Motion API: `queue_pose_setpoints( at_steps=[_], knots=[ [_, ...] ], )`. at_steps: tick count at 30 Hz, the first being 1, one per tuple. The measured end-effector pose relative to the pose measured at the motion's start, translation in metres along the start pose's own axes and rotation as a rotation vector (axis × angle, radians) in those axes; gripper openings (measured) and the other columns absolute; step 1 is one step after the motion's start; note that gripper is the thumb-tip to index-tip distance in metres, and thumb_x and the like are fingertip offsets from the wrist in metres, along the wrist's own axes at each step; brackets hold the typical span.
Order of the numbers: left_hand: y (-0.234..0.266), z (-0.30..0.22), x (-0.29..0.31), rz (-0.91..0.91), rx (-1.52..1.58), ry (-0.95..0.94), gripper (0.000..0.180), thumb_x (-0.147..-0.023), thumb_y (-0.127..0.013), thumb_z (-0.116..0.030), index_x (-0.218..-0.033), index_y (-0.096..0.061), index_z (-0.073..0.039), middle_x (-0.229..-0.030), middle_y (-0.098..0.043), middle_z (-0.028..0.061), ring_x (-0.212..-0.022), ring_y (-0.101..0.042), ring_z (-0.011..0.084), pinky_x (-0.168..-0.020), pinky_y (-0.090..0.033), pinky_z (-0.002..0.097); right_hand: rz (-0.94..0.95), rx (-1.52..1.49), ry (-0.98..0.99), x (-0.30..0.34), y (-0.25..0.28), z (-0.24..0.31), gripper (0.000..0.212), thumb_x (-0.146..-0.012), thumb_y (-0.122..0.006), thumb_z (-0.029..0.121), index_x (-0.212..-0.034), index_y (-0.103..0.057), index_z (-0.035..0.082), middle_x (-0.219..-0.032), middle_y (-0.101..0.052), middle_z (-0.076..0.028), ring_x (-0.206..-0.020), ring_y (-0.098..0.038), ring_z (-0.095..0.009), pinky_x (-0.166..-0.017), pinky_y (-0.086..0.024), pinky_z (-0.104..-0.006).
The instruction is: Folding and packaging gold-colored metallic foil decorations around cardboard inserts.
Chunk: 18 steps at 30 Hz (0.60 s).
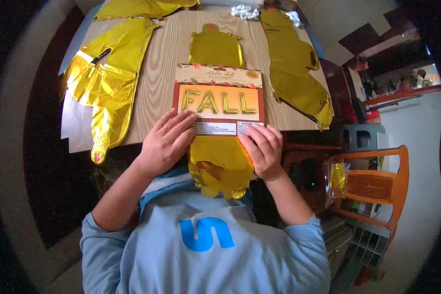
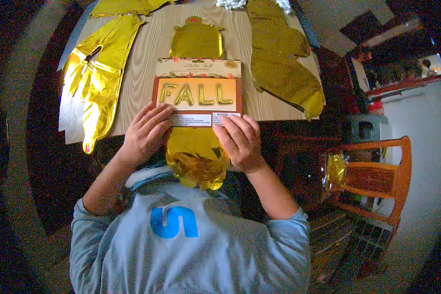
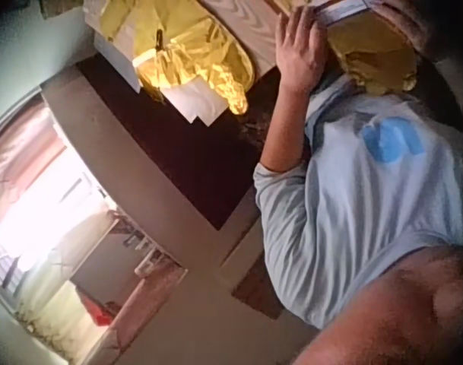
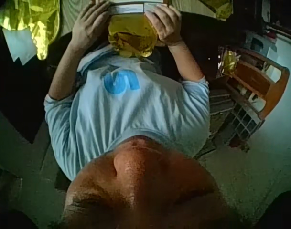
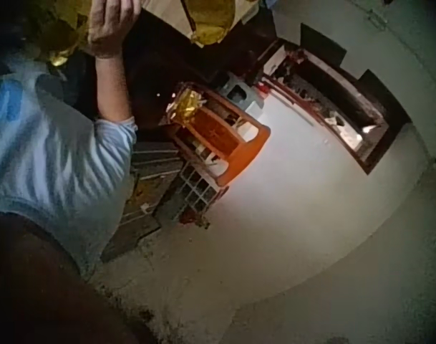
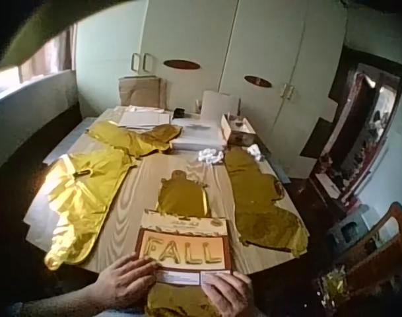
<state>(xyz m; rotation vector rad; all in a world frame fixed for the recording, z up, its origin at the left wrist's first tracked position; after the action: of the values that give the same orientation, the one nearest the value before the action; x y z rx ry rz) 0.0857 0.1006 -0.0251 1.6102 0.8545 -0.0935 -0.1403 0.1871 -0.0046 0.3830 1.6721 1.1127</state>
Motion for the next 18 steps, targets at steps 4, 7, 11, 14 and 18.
queue_pose_setpoints(
  at_steps=[4, 7, 11, 14, 18],
  knots=[
    [-0.004, -0.003, -0.004, -0.012, 0.004, 0.024, 0.027, -0.083, -0.065, -0.013, -0.108, -0.062, -0.007, -0.135, -0.058, 0.0117, -0.131, -0.051, 0.0279, -0.114, -0.035, 0.0489, 0.034, 0.004, -0.075, -0.002, -0.003, -0.008, 0.028, -0.091, -0.057, 0.016, -0.116, -0.068, 0.011, -0.125, -0.063, -0.006, -0.117, -0.057, -0.025, -0.102, -0.041, -0.0448],
    [-0.005, -0.005, -0.006, -0.01, -0.003, 0.042, 0.028, -0.082, -0.066, -0.012, -0.109, -0.062, -0.008, -0.135, -0.058, 0.0105, -0.131, -0.052, 0.0271, -0.114, -0.036, 0.0487, 0.045, 0.027, -0.079, -0.003, -0.002, -0.011, 0.028, -0.09, -0.057, 0.016, -0.115, -0.069, 0.01, -0.124, -0.063, -0.006, -0.116, -0.057, -0.025, -0.101, -0.041, -0.0445],
    [-0.013, -0.003, -0.007, -0.037, 0.016, 0.043, 0.027, -0.081, -0.067, -0.012, -0.107, -0.063, -0.008, -0.133, -0.06, 0.0092, -0.13, -0.053, 0.0263, -0.114, -0.036, 0.0489, 0.024, -0.023, -0.058, -0.002, -0.005, -0.019, 0.026, -0.088, -0.061, 0.016, -0.112, -0.069, 0.01, -0.121, -0.064, -0.006, -0.112, -0.058, -0.025, -0.098, -0.044, -0.044],
    [-0.01, 0.0, -0.008, -0.087, 0.077, 0.038, 0.023, -0.08, -0.069, -0.011, -0.102, -0.063, -0.008, -0.126, -0.064, 0.008, -0.125, -0.057, 0.0253, -0.111, -0.039, 0.0489, -0.006, -0.166, -0.076, -0.005, -0.004, -0.028, 0.023, -0.085, -0.065, 0.017, -0.106, -0.069, 0.009, -0.114, -0.066, -0.006, -0.106, -0.06, -0.026, -0.095, -0.045, -0.043],
    [-0.011, 0.0, -0.011, -0.183, 0.152, 0.094, 0.019, -0.079, -0.074, -0.011, -0.094, -0.064, -0.008, -0.107, -0.071, 0.0084, -0.108, -0.066, 0.0264, -0.106, -0.042, 0.0499, 0.044, -0.295, -0.276, -0.01, -0.002, -0.039, 0.027, -0.076, -0.076, 0.017, -0.099, -0.067, 0.007, -0.102, -0.066, -0.006, -0.098, -0.061, -0.03, -0.093, -0.047, -0.0428]
  ],
)
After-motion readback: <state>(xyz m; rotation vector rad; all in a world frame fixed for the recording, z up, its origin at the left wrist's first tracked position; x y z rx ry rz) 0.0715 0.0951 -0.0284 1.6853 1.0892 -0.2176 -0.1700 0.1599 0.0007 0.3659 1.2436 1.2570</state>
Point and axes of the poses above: each hand's wrist, its own x-axis away from the middle knuckle, its own y-axis out of the back of the hand, z = x × y, the point moved 5 cm from there along -x, towards the middle knuckle
